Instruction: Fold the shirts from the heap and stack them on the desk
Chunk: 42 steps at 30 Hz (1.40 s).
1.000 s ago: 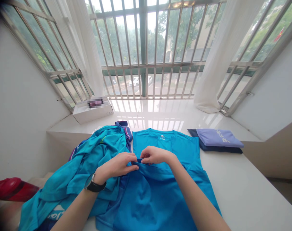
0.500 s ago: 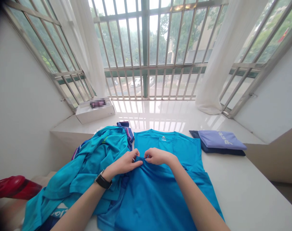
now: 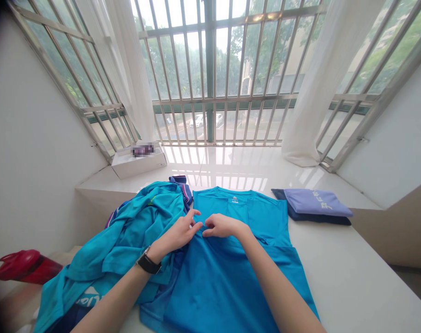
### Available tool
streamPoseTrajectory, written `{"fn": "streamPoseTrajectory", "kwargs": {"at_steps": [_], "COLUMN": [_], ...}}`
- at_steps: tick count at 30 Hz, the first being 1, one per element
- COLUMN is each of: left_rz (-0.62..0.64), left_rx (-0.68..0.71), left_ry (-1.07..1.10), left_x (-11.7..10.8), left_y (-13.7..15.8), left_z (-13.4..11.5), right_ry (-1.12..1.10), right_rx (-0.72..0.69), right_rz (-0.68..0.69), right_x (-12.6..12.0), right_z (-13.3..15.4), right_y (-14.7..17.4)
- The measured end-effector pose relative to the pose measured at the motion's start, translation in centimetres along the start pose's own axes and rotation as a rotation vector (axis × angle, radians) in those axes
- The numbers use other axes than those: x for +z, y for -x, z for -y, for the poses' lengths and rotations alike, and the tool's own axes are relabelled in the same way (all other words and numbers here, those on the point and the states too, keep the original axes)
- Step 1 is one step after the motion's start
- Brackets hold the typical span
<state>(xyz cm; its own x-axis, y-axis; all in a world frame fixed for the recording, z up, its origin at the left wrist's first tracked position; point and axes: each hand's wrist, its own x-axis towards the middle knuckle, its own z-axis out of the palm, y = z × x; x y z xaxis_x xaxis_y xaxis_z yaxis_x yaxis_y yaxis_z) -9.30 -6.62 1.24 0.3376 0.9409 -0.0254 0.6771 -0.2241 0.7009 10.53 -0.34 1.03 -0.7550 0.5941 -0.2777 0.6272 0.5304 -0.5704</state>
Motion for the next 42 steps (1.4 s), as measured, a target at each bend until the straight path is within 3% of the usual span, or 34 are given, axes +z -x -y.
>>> {"fn": "streamPoseTrajectory", "kwargs": {"at_steps": [4, 11, 16, 20, 23, 26, 31, 34, 37, 42], "left_rz": [0.046, 0.077, 0.020, -0.003, -0.020, 0.036, 0.165, 0.206, 0.234, 0.242], "left_rx": [-0.018, -0.179, -0.229, -0.214, -0.121, 0.061, 0.341, 0.387, 0.396, 0.388], "left_ry": [-0.098, -0.064, -0.051, -0.186, -0.309, -0.376, -0.333, -0.331, -0.297, -0.175], "left_x": [-0.3, 0.9, 1.9, 1.7, 0.4, -1.7, -3.3, -2.5, -1.4, -1.1], "left_y": [3.5, 9.3, 11.2, 11.5, 10.7, 8.3, 1.8, -1.6, -3.3, -3.5], "left_z": [-1.3, -2.5, -1.3, -1.0, -2.0, -3.3, -3.3, -1.9, -0.3, 1.2], "right_ry": [0.030, 0.083, 0.123, 0.161, 0.095, -0.035, -0.217, -0.323, -0.387, -0.341], "right_rx": [-0.035, -0.017, 0.028, 0.099, 0.084, 0.030, 0.168, 0.274, 0.321, 0.392], "right_rz": [-0.006, -0.064, -0.106, -0.202, -0.329, -0.449, -0.567, -0.687, -0.760, -0.667], "right_x": [-0.1, 0.0, 0.2, -0.9, -2.7, -4.3, -4.0, -2.2, -0.7, 0.4], "right_z": [-0.1, 0.4, 1.1, 2.9, 4.3, 4.4, -0.6, -4.6, -7.3, -8.6], "right_y": [0.0, 0.1, 0.2, 1.2, 3.6, 7.6, 15.5, 18.8, 20.2, 20.4]}}
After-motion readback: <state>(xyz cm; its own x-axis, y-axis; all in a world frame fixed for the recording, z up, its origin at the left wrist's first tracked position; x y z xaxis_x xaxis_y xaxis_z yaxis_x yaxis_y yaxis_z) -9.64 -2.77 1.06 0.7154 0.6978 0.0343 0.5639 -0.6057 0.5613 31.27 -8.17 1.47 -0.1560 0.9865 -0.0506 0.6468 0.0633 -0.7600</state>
